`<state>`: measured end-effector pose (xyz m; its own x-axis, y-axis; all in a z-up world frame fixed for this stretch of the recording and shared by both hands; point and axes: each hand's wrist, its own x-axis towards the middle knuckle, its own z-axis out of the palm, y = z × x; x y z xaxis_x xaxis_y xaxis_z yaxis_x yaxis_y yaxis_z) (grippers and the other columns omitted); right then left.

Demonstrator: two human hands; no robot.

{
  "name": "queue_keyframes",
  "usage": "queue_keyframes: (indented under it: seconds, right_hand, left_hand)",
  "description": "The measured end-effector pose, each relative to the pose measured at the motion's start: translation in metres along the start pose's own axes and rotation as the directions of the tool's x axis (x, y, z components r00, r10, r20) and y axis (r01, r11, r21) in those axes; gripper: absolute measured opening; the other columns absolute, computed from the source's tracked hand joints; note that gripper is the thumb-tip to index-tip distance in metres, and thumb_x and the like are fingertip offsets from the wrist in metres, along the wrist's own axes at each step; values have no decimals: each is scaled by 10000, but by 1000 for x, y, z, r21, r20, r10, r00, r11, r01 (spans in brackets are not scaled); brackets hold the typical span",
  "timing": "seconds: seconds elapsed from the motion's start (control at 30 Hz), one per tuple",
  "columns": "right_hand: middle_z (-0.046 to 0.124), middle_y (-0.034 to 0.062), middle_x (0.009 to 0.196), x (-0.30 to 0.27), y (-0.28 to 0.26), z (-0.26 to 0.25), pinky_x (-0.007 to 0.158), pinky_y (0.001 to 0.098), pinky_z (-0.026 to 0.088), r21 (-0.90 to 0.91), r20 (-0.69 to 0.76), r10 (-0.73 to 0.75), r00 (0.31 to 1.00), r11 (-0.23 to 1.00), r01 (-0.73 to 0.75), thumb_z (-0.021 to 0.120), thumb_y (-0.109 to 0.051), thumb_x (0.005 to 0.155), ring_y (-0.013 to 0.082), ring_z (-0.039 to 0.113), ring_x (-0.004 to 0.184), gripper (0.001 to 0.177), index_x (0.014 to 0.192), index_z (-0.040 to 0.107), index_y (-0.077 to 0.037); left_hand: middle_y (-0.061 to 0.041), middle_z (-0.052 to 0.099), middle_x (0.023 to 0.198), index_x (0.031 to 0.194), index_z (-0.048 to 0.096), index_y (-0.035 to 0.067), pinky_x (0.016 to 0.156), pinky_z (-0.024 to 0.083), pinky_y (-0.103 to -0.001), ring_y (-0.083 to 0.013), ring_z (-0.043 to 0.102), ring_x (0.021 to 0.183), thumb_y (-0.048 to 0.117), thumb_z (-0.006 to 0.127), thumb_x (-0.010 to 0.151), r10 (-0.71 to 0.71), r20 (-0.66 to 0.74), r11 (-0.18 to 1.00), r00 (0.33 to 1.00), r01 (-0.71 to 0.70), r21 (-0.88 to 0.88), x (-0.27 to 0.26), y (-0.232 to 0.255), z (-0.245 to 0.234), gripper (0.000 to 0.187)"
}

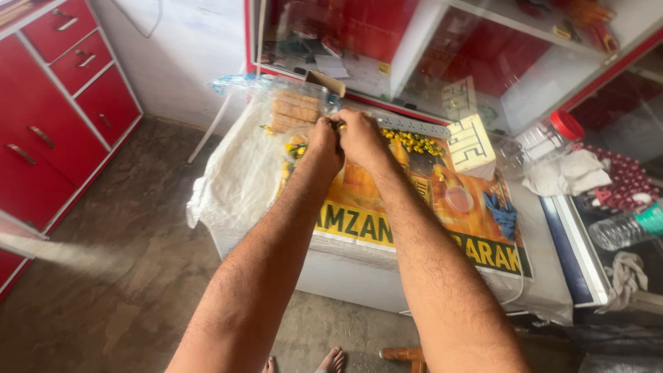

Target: The person places a water bottle on a counter and then proceeds to sort small, individually wrapped candies from a pile on a table into a clear plastic jar. The person handles the candies one by one, picking them up and dropping them into the container.

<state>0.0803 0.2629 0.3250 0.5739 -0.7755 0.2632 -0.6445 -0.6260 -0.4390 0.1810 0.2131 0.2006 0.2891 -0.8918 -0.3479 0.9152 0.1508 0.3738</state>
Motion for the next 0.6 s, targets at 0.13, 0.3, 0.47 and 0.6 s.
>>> queue_keyframes:
  seconds: [0.13,0.3,0.47,0.6]
  right_hand:
    - [779,135,1044,-2,-26,0,789,392,616,109,-71,-7,997,994,14,678,-140,969,272,765,945,160,1125,708,-118]
    - [804,57,934,-2,-42,3,686,327,614,285,-122,98,988,957,-60,744,-161,929,183,771,764,133,1021,691,-81]
    - [807,39,877,2,-30,12,727,301,605,274,-195,45,980,962,10,803,-148,873,126,763,784,101,957,763,-108]
    - [803,19,882,9,-16,31,732,306,623,222,-188,69,980,975,-26,810,-196,870,135,765,789,101,953,798,-140]
  left_hand:
    - [-103,634,846,943,595,57,588,575,-369,-233,648,706,229,501,981,49,15,988,999,-51,146,-13,30,-5,200]
    - [-102,632,864,973,599,30,634,590,-295,-191,645,709,151,518,1015,67,82,983,994,-80,166,-23,67,-18,152]
    - [-12,608,814,989,590,112,537,453,-227,-88,513,638,211,557,1049,98,96,890,991,-131,436,-22,86,-36,121]
    - [-38,595,762,1014,619,54,491,417,-287,-137,506,605,259,522,1071,220,140,689,965,-255,679,-25,89,-37,234]
